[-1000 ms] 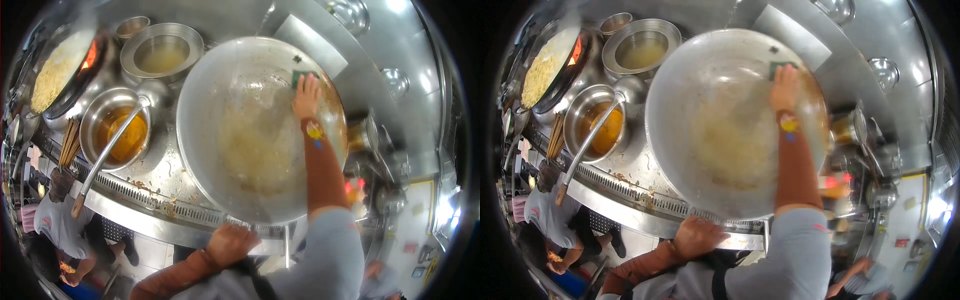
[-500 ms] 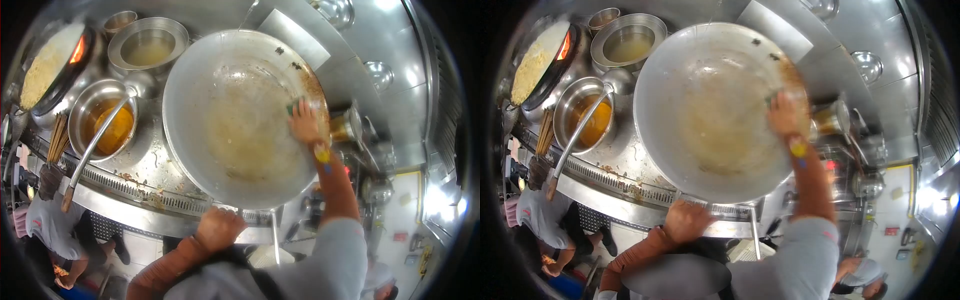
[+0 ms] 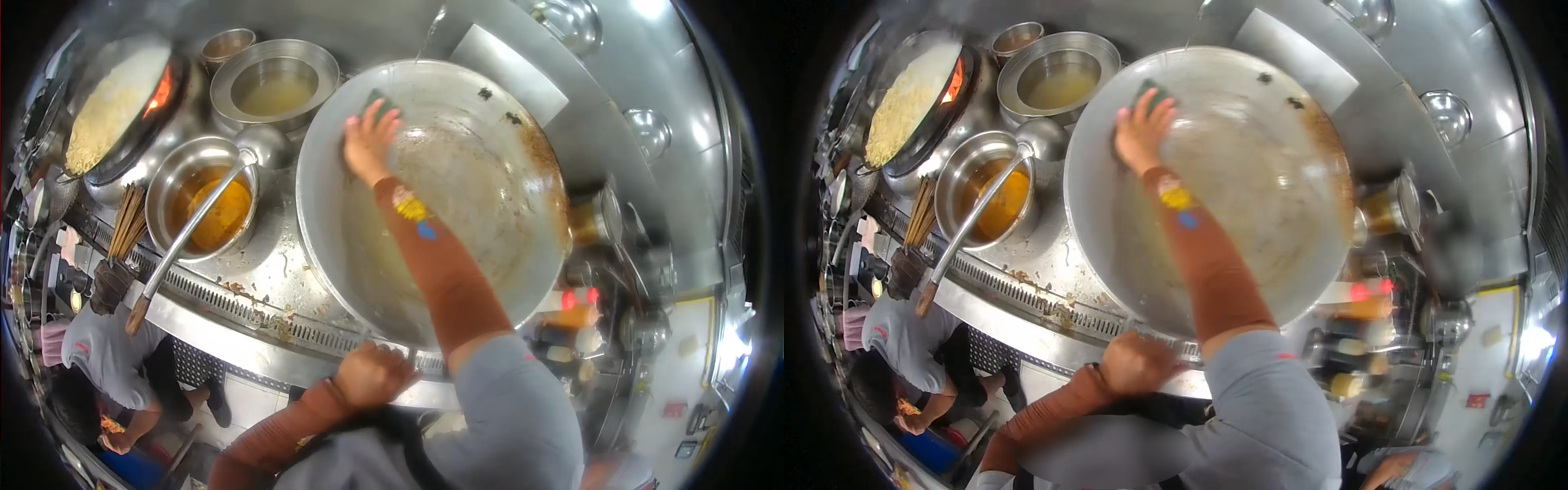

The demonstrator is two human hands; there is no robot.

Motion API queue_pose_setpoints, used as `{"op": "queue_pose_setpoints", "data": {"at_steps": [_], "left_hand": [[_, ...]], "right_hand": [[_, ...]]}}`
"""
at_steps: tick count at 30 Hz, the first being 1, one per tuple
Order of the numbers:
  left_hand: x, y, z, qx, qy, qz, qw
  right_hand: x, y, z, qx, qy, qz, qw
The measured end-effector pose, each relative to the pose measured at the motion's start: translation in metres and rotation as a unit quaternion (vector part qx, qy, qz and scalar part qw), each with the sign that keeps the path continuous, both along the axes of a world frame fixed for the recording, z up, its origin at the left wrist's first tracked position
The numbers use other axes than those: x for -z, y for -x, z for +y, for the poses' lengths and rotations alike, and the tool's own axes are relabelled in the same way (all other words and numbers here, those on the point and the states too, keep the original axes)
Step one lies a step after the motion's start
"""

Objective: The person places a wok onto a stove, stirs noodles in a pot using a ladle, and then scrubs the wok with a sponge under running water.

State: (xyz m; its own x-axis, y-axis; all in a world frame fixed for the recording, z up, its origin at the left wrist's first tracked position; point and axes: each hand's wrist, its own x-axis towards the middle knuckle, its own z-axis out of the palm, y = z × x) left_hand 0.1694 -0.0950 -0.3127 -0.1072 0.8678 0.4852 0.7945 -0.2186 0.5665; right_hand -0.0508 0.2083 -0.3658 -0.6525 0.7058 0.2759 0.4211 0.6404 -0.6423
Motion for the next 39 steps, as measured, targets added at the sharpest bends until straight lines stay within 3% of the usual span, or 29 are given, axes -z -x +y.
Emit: {"op": "queue_pose_setpoints", "data": {"at_steps": [3, 5, 7, 11, 14, 16, 18, 21, 26, 31, 35, 39], "left_hand": [[-0.002, 0.000, 0.002, -0.017, -0.007, 0.041, 0.999], [-0.005, 0.002, 0.000, -0.008, -0.014, 0.041, 0.999], [-0.004, 0.001, -0.001, -0.011, -0.034, 0.037, 0.999], [0.001, 0.000, -0.001, -0.012, -0.043, 0.036, 0.998], [0.004, -0.002, -0.001, -0.014, -0.047, 0.022, 0.999], [-0.001, 0.001, -0.001, -0.013, -0.027, 0.036, 0.999], [0.001, 0.001, 0.002, -0.020, -0.039, 0.046, 0.998], [0.001, -0.002, 0.000, -0.016, -0.042, 0.041, 0.998], [0.000, 0.000, 0.000, -0.014, -0.029, 0.037, 0.999], [0.002, 0.000, 0.001, -0.013, -0.058, 0.042, 0.997], [-0.005, 0.002, 0.000, 0.001, -0.017, 0.065, 0.998], [-0.006, 0.001, -0.001, 0.003, 0.033, 0.074, 0.997]], "right_hand": [[-0.009, -0.042, -0.067, -0.121, 0.083, -0.066, 0.987], [-0.034, -0.109, -0.108, -0.293, 0.089, -0.134, 0.942], [-0.017, -0.181, -0.117, -0.310, 0.129, -0.221, 0.916], [-0.077, -0.273, -0.100, -0.364, 0.203, -0.430, 0.801], [-0.045, -0.240, -0.096, -0.391, 0.219, -0.333, 0.830], [-0.047, -0.159, -0.079, -0.388, 0.226, -0.245, 0.859], [-0.016, -0.073, -0.030, -0.210, 0.099, -0.197, 0.952], [-0.023, -0.056, -0.041, -0.107, 0.071, -0.161, 0.979], [-0.017, -0.124, -0.089, -0.255, 0.130, -0.283, 0.916], [-0.024, -0.048, -0.031, -0.003, 0.107, -0.229, 0.968], [-0.031, -0.059, -0.099, -0.061, 0.256, -0.114, 0.958], [-0.060, -0.133, -0.155, -0.149, 0.314, -0.179, 0.920]]}}
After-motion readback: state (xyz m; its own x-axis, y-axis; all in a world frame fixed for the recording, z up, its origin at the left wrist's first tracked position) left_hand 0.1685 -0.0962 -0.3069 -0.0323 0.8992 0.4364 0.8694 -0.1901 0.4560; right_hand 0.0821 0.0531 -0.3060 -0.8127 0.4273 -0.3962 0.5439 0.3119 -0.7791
